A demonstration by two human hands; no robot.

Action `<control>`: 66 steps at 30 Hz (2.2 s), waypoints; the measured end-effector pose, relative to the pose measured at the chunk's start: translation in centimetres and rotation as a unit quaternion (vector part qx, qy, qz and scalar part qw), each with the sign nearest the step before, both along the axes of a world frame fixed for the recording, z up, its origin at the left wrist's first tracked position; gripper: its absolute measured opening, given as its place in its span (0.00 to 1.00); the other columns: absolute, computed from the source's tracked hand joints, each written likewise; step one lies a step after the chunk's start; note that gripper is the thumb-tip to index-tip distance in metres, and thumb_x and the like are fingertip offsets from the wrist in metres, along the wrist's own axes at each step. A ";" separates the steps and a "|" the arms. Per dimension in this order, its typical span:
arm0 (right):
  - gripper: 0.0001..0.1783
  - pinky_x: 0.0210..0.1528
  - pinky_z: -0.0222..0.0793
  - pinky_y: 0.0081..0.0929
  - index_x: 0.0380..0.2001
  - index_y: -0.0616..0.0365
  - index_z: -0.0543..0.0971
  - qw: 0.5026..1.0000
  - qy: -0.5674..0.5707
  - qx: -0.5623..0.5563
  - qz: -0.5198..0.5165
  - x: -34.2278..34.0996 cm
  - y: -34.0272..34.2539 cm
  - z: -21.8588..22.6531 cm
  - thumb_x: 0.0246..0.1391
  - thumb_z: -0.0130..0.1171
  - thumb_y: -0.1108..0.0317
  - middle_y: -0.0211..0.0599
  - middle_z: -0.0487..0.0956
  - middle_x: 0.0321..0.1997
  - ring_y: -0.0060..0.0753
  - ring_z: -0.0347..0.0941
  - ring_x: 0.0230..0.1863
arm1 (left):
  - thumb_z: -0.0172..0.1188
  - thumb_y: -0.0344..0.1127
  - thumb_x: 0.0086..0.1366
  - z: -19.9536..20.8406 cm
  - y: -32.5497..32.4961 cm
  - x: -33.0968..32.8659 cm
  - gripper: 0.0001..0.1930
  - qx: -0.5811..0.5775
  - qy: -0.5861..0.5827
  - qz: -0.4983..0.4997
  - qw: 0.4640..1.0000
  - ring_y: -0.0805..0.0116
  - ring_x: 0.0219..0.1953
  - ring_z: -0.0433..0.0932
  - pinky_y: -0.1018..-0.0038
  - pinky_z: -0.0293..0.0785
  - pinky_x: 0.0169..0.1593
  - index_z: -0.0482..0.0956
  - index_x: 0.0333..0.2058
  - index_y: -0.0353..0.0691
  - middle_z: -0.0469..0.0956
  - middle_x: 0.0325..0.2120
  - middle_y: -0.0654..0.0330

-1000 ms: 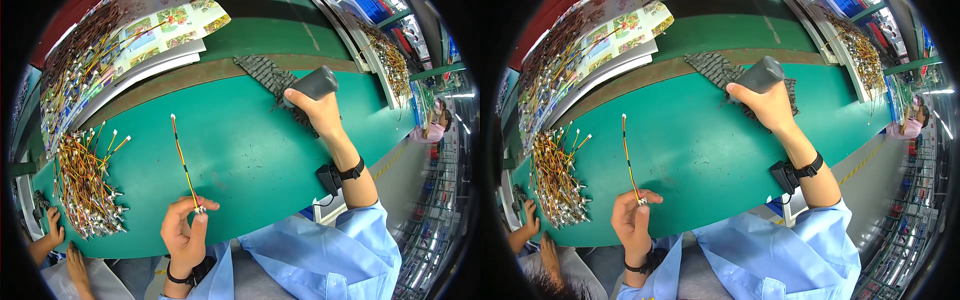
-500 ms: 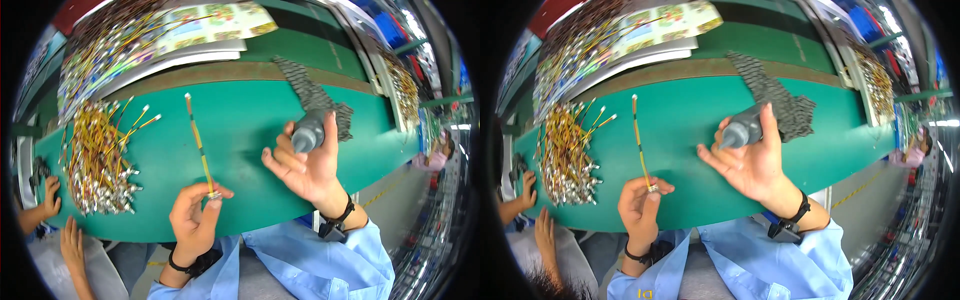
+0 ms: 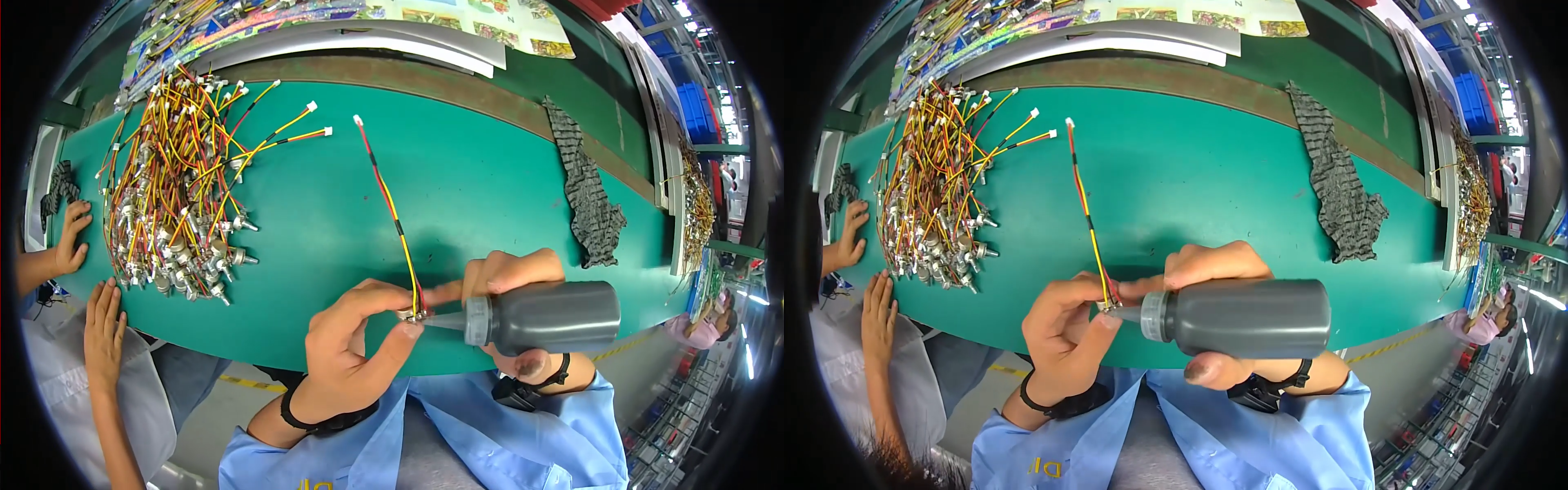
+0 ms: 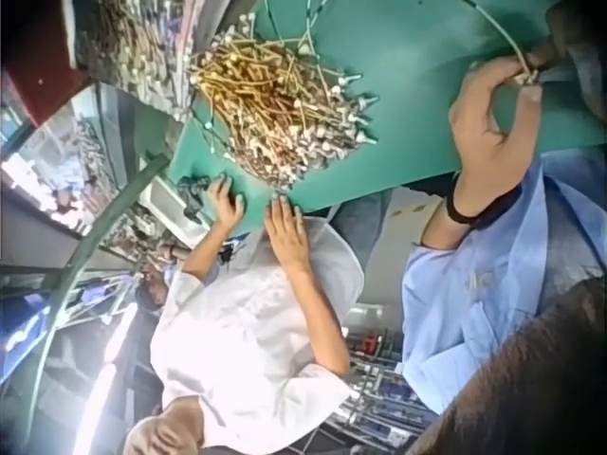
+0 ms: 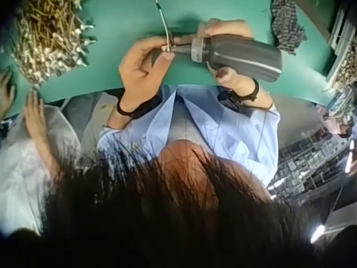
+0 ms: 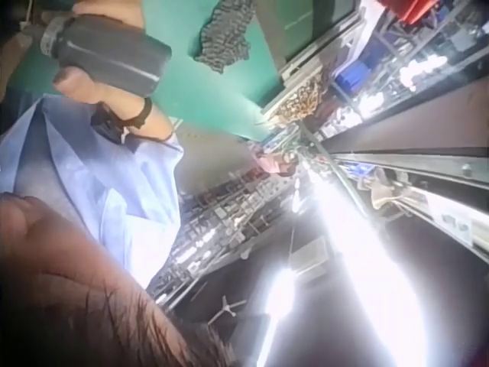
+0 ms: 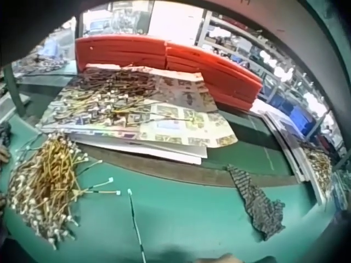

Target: The person picks up a wire assembly and applies glue from a squeeze bottle to the metal component before setting it aside. They repeat this process multiple times while another person performs the same task nearby.

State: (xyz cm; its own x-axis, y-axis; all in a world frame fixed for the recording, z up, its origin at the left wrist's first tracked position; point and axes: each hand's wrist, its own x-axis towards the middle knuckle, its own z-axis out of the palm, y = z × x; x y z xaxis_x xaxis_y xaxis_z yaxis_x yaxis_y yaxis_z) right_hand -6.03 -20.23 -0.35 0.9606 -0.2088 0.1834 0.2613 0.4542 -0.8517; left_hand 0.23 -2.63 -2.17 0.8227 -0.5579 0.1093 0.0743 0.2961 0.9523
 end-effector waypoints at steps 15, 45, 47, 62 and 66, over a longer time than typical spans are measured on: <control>0.39 0.55 0.73 0.58 0.56 0.60 0.67 0.994 -0.027 -0.007 0.102 0.5 -1.6 -0.3 0.42 0.76 0.66 0.37 0.68 0.33 0.29 0.64 0.31 | 0.62 0.17 0.54 -0.1 -0.3 1.1 0.14 0.022 -0.098 -0.002 0.995 0.63 0.30 0.77 0.70 0.72 0.35 0.74 0.40 0.29 0.79 0.30 0.50; 0.37 0.54 0.78 0.50 0.54 0.64 0.68 0.998 -0.035 0.003 0.057 0.5 -0.9 -0.5 0.44 0.75 0.61 0.37 0.68 0.32 0.27 0.64 0.29 | 0.64 0.16 0.52 0.1 -0.4 1.2 0.13 -0.002 -0.061 -0.012 0.998 0.63 0.29 0.79 0.73 0.75 0.32 0.75 0.38 0.27 0.81 0.30 0.46; 0.36 0.53 0.78 0.49 0.54 0.64 0.68 0.999 -0.032 -0.003 0.039 0.4 -0.8 -0.4 0.46 0.74 0.60 0.37 0.68 0.32 0.26 0.64 0.29 | 0.64 0.16 0.52 0.0 -0.4 1.0 0.13 -0.009 -0.059 -0.003 0.998 0.63 0.29 0.79 0.73 0.75 0.32 0.75 0.38 0.26 0.81 0.30 0.46; 0.36 0.50 0.80 0.46 0.52 0.64 0.65 0.999 -0.043 -0.029 0.014 0.3 -0.5 -0.6 0.48 0.71 0.58 0.38 0.68 0.32 0.25 0.63 0.28 | 0.64 0.16 0.53 0.0 -0.3 1.0 0.13 -0.013 -0.052 -0.006 0.999 0.61 0.31 0.79 0.71 0.75 0.33 0.76 0.39 0.26 0.81 0.31 0.46; 0.35 0.50 0.80 0.44 0.52 0.64 0.65 0.999 -0.041 -0.031 0.011 0.1 -0.5 -0.6 0.48 0.71 0.58 0.38 0.68 0.32 0.25 0.63 0.28 | 0.63 0.16 0.53 0.0 -0.3 0.9 0.13 -0.013 -0.048 -0.008 0.999 0.61 0.31 0.79 0.71 0.75 0.34 0.76 0.39 0.26 0.81 0.31 0.46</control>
